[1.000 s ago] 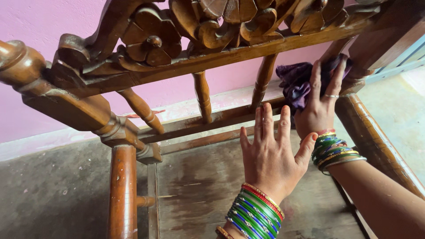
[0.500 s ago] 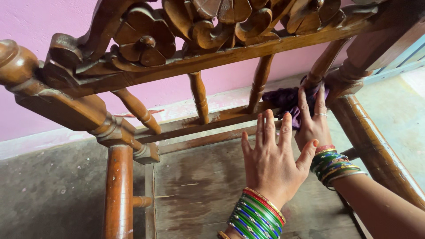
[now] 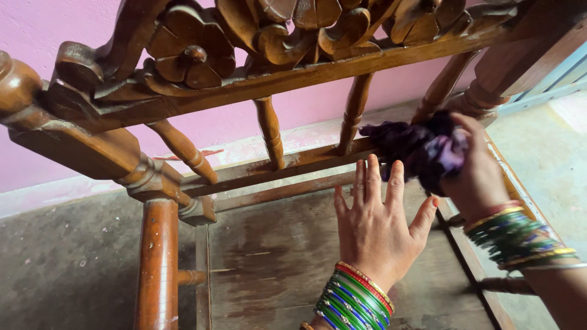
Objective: The person wipes a wooden chair with a purple cloth. They clean the seat, backrest, and legs of the chair, moving around it to reach different areas.
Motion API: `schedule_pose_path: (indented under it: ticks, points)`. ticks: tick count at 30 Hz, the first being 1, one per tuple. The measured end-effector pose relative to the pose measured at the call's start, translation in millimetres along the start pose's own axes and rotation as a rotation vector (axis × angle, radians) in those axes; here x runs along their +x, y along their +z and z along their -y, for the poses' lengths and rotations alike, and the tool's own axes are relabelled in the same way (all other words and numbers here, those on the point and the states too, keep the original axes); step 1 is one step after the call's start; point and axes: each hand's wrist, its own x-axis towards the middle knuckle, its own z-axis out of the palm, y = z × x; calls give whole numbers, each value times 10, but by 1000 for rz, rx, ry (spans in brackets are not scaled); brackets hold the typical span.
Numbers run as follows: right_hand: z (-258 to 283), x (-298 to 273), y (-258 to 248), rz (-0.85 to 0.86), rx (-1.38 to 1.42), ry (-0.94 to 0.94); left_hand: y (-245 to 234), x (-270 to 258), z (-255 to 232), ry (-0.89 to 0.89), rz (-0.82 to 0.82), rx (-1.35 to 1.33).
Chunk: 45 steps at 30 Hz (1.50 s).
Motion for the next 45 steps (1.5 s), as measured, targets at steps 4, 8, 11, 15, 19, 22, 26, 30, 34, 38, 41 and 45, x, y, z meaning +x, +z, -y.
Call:
schedule_pose_path:
  ticks: [4,8,11,15,19,22,26,30,34,38,41,45]
  points:
    - [56,45,-154,-276,59,167,-6,13,9,5,-8,-17]
    - [58,87,-89,-421,-99,-120,-3,-2,2,4,-22,-24]
    - [64,64,180,-400,-273,-277,-5,-43,17,11,-28,-27]
    - [-53,62,434,-302,-289,-195,9,-88,72,3,5,-40]
    - [-248,18,538,-205,-294,-273,49,-138,80,-10,19,-47]
    - [-355,-6,616,-145,-373,-310,69,-145,73,-16,17,-56]
    - [-410,-63,600,-79,-397,-244,95,-107,50,-19,24,-65]
    - [-339,-119,523,-12,-407,-214,83,-105,43,-18,26,-52]
    - [-262,-160,413,10,-418,-225,69,-130,47,-25,49,-70]
    - [-157,-187,293,75,-412,-210,39,-172,64,-20,51,-67]
    - [-116,-240,233,134,-388,-199,22,-211,74,-24,55,-63]
    - [-173,-489,228,204,-367,-210,14,-282,97,-32,40,-57]
